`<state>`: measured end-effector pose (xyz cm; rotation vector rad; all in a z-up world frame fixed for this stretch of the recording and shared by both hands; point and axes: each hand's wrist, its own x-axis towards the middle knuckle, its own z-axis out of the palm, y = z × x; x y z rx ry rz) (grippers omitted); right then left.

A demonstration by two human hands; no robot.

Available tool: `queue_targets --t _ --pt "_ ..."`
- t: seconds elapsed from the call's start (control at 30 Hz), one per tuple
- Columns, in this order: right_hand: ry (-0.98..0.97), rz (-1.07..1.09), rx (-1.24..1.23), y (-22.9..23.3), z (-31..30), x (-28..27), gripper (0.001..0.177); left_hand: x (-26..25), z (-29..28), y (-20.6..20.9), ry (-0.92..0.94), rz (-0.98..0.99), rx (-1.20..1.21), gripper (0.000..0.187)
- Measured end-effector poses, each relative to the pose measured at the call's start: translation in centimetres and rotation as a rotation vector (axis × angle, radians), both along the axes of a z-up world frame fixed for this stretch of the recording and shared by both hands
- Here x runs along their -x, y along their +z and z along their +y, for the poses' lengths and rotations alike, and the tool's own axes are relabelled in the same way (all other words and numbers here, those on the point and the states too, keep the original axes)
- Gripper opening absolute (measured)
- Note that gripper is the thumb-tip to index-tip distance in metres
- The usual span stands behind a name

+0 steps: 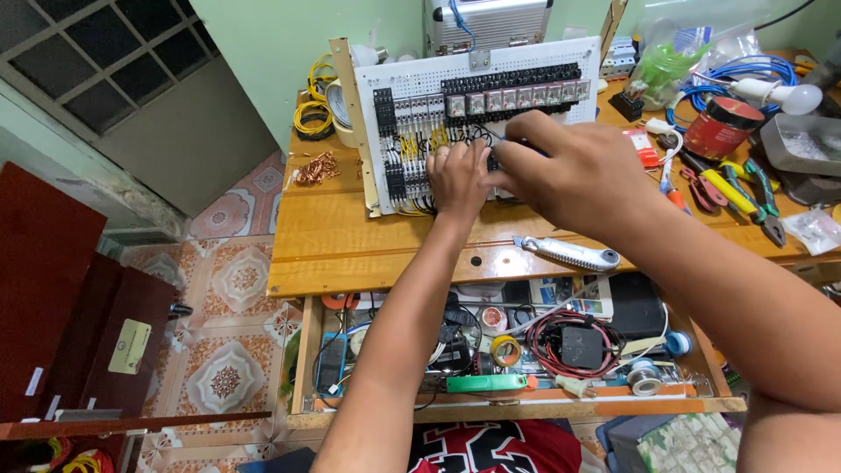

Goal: Wiring an electrical control panel by stripping wires and connecting them to terminals using a screwdriver

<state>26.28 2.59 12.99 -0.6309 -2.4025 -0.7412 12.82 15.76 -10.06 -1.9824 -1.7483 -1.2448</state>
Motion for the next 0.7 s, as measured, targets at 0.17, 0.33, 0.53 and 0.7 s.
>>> queue_targets --t 0.17,0.33,0.53,0.7 --pt "0.026 -0.134 0.157 0.7 0.2 1.4 0.028 -0.1 0.2 -0.1 -0.045 -0.143 0.08 0.021" --pt "0.072 -0.137 0.136 1.2 -0.1 1.7 0.038 0.0 -0.8 1.3 -0.067 -0.175 0.038 0.022" --pt "-0.084 -0.188 0.085 1.2 0.3 0.5 0.025 0.3 -0.4 1.4 -0.08 -0.114 0.116 0.007" --pt "-0.034 -0.186 0.148 2.2 0.3 0.2 0.026 0.3 -0.5 1.6 -0.087 -0.184 0.115 0.01"
